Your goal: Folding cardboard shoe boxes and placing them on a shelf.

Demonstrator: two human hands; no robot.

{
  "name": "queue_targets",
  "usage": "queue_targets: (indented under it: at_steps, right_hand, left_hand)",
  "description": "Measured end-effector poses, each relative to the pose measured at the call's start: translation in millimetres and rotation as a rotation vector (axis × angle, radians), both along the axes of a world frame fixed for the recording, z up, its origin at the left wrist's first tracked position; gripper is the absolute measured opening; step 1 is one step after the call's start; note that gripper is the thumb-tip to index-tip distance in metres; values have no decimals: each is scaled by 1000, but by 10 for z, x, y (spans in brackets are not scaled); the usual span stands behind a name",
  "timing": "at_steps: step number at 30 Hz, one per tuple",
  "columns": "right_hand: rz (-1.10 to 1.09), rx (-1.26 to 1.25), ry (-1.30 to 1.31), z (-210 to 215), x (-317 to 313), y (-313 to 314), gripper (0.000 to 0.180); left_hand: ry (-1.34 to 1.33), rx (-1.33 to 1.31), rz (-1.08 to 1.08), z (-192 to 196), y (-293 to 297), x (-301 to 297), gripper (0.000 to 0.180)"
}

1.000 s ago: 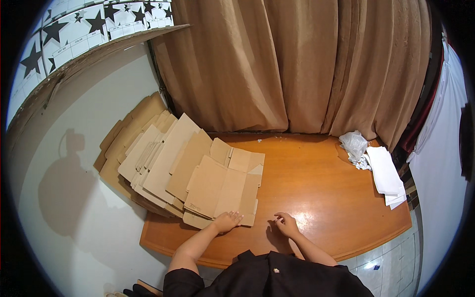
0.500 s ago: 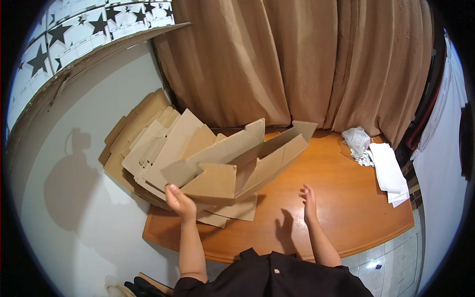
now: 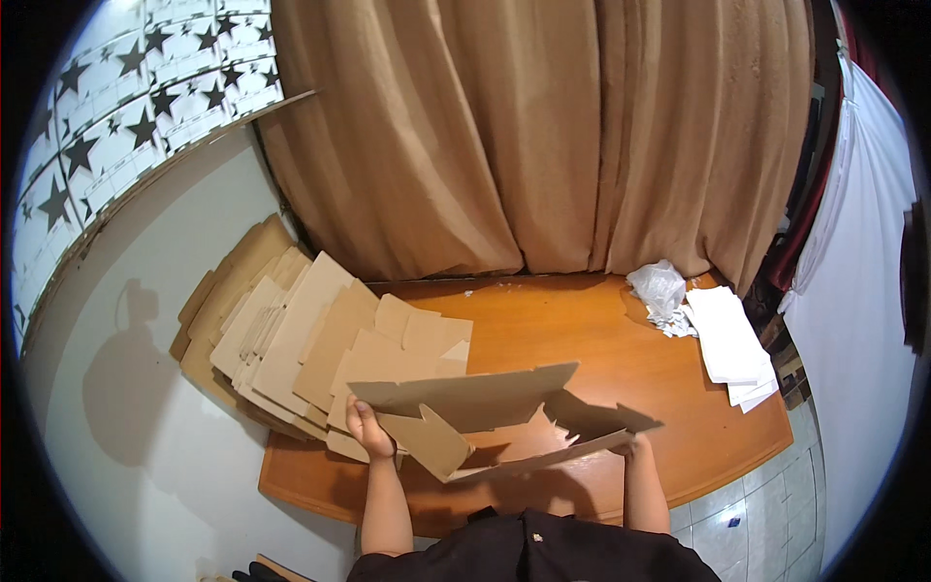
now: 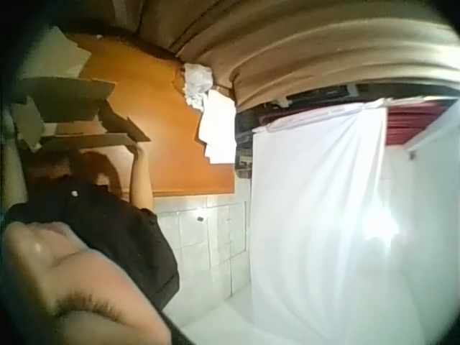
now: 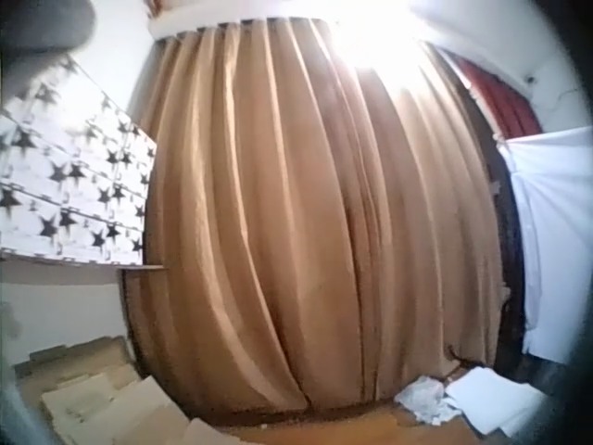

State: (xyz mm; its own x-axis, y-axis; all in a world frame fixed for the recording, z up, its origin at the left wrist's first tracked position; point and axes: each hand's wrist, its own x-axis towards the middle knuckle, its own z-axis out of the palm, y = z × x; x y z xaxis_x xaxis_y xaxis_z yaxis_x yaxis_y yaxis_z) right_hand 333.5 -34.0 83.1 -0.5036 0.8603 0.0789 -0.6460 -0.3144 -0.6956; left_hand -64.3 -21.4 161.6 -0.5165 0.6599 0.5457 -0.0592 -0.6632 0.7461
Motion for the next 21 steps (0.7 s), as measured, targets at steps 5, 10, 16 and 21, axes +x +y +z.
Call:
queue_targets:
  at_steps: [5, 10, 16, 21]
  right_hand:
    - [-233, -69, -425, -62, 143, -256, 56]
    - [-320, -47, -160, -297, 108, -471, 54]
    - [-667, -150, 138, -965, 186, -530, 37]
    - [-802, -21, -185, -1057, 248, -494, 35]
  left_hand:
    - [31, -116, -278, -399, 161, 486, 33]
    - [336, -390, 76, -658, 406, 899, 50]
    - [271, -653, -250, -630, 333, 1193, 52]
    - [151, -908, -488, -590, 267, 1290, 56]
